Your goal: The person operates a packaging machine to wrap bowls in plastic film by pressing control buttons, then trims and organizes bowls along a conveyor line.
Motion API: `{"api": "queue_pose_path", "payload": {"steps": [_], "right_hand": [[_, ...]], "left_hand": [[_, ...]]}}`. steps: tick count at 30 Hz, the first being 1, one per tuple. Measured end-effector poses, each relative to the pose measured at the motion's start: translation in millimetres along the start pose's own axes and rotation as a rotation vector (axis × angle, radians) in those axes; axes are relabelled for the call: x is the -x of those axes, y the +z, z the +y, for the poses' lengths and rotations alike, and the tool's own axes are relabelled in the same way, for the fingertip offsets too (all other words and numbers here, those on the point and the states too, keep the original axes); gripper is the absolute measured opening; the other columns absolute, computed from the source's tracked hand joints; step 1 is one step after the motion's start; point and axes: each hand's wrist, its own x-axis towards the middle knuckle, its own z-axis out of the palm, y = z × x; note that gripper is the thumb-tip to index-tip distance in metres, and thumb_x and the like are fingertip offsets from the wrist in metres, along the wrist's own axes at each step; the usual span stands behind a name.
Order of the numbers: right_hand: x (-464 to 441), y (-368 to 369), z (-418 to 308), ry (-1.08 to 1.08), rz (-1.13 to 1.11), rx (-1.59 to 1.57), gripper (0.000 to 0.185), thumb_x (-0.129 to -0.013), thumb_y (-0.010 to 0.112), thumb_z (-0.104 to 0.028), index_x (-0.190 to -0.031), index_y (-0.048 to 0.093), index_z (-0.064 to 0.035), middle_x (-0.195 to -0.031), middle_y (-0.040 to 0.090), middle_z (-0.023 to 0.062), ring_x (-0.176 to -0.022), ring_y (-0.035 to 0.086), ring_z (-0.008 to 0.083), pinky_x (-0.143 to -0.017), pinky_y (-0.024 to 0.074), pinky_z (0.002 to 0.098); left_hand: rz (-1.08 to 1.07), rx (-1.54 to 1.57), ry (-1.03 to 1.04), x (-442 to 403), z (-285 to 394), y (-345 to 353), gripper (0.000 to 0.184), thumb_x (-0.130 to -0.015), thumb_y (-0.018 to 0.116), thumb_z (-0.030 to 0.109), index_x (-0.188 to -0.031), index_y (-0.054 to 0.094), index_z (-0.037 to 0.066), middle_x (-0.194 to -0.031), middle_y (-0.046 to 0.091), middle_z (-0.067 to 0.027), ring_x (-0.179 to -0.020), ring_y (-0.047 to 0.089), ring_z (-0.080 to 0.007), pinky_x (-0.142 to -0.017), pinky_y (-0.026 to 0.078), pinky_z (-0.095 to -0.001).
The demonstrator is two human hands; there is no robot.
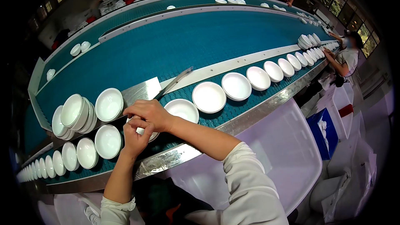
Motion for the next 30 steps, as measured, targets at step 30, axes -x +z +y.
{"api": "queue_pose_path", "payload": {"steps": [30], "right_hand": [[-7.5,0.0,0.5,0.081,-0.077,0.054,0.041,-0.086,0.047,-0.042,-0.089,0.061,-0.0034,-0.073,0.061,0.0083,-0.065,0.058,0.0221,-0.058,0.0463,0.0308]], "left_hand": [[0.087,-0.032,0.022,-0.4,-17.7,0.8,0.021,-0.072,0.071,0.021,-0.066,0.061,0.004,-0.062,0.059,-0.008,-0.056,0.058,-0.0221,-0.052,0.044,-0.0304]]}}
